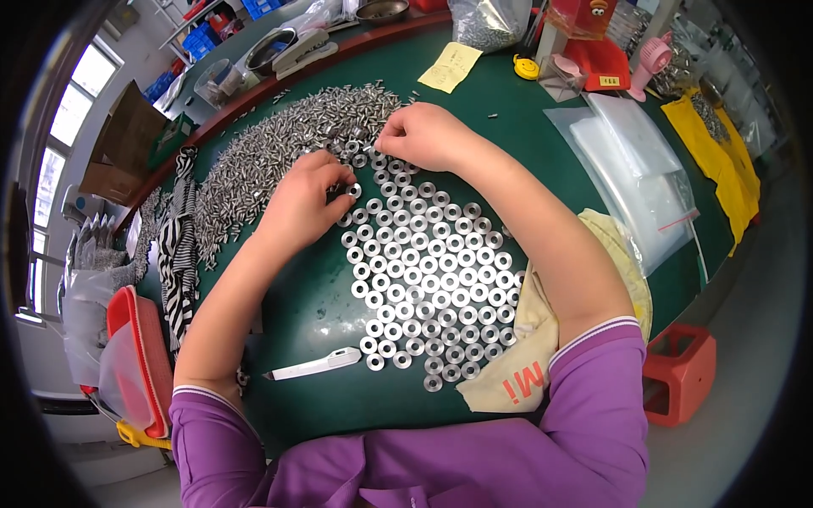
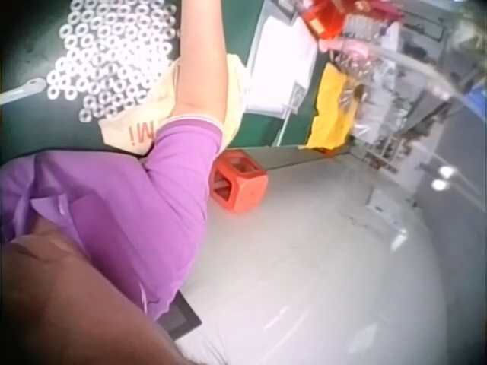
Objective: Assembling small metal components by sorting washers and screws and using tools for assembly.
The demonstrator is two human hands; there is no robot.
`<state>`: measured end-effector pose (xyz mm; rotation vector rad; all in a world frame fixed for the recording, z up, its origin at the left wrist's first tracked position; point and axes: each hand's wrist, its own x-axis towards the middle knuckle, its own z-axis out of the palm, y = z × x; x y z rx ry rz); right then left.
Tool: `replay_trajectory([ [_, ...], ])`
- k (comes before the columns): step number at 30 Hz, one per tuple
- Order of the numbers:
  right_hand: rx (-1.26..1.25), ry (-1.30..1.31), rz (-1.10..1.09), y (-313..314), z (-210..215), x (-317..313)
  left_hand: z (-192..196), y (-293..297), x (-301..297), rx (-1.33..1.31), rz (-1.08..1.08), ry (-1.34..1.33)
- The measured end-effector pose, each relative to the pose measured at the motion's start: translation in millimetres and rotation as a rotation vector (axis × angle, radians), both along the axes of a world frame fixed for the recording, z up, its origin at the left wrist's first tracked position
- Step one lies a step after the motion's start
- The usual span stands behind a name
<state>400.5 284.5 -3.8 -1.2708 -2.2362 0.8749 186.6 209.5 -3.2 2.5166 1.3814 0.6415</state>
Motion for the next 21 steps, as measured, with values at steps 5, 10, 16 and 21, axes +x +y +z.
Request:
replay_trajectory([
  [5, -0.031, -0.015, -0.012, 1, 2, 3, -1, 0, -5, 0.091, 0.042, 0.020],
  [10, -0.048, -0.035, -0.066, -3, 4, 5, 0, -4, -2, 0.060, 0.090, -0.039],
  [16, -0.091, 0.021, 0.005, -23, 25, -14, 16, -24, -13, -0.026, 0.184, -0.137],
  [21, -0.047, 0.075, 0.099, -54, 36, -26, 56, -97, -78, 0.125, 0.256, -0.106],
])
